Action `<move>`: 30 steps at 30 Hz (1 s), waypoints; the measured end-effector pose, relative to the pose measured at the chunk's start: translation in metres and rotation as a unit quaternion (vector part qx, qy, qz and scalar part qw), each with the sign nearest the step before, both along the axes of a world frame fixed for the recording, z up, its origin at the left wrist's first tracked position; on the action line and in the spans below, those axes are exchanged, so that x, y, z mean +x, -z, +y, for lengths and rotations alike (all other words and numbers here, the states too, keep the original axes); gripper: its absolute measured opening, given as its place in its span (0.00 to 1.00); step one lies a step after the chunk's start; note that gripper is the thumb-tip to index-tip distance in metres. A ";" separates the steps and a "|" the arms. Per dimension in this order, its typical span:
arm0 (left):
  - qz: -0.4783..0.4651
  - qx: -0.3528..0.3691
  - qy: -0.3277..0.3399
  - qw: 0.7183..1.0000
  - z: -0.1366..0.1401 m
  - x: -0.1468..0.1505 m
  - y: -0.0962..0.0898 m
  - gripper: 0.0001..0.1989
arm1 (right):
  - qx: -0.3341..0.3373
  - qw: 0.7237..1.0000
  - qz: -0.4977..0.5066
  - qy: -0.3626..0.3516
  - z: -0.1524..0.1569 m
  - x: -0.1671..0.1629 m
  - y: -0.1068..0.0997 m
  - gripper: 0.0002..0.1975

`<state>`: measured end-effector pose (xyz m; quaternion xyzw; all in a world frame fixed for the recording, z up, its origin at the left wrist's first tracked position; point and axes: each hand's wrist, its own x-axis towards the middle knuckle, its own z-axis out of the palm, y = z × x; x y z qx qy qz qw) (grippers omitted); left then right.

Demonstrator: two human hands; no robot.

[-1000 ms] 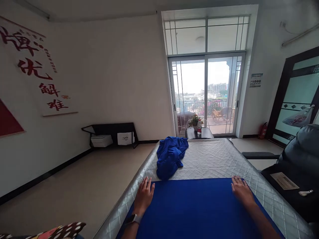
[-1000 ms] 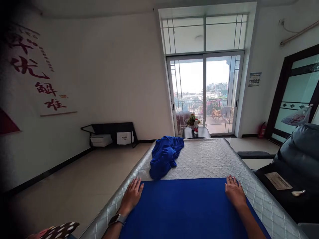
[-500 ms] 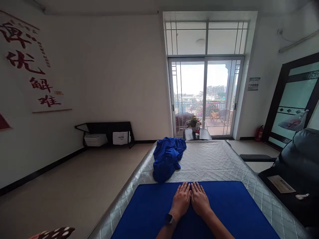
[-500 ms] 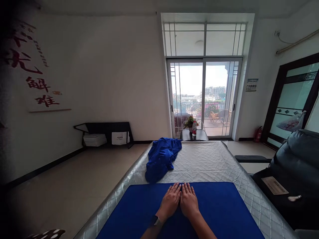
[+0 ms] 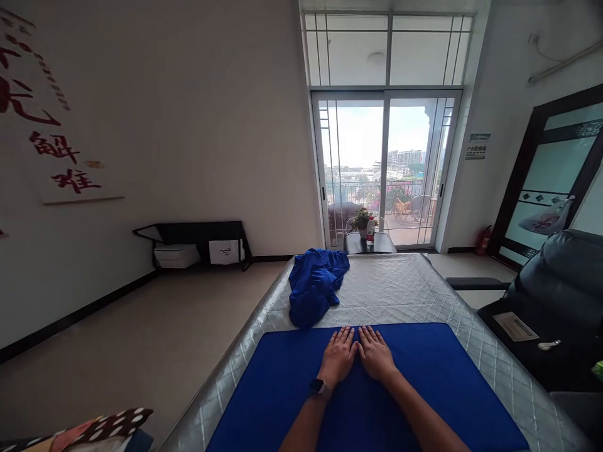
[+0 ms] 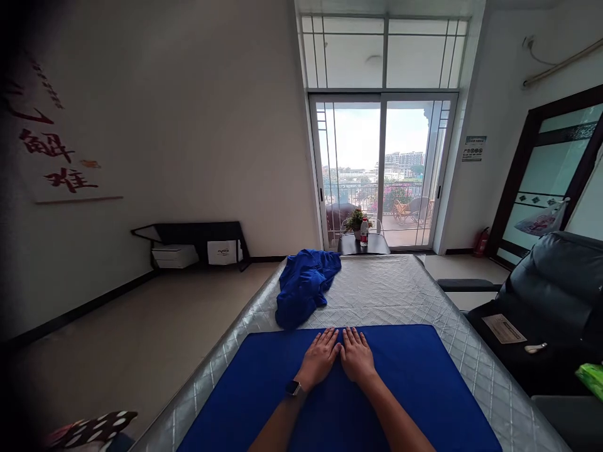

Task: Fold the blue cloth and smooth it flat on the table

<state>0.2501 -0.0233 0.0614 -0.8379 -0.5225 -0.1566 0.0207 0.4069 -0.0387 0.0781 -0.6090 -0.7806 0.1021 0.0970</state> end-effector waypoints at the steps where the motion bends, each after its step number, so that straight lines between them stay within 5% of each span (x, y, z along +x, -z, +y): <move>1: 0.010 -0.005 -0.005 1.000 0.000 -0.007 0.000 0.26 | -0.003 1.000 -0.002 -0.001 0.000 0.005 -0.001 0.31; 5: 0.044 -0.020 -0.033 0.998 0.004 -0.048 0.005 0.27 | -0.010 1.000 -0.020 0.018 0.000 0.046 -0.001 0.31; 15: 0.040 -0.066 -0.138 0.987 0.016 -0.201 0.018 0.28 | 0.057 0.981 -0.078 0.170 -0.013 0.235 0.021 0.32; 21: 0.020 -0.041 -0.242 0.969 0.024 -0.234 0.028 0.32 | 0.063 0.970 -0.097 0.216 0.004 0.261 0.045 0.35; 30: 0.027 -0.046 -0.232 0.971 0.029 -0.243 0.042 0.31 | 0.088 0.971 -0.113 0.191 0.011 0.277 0.070 0.35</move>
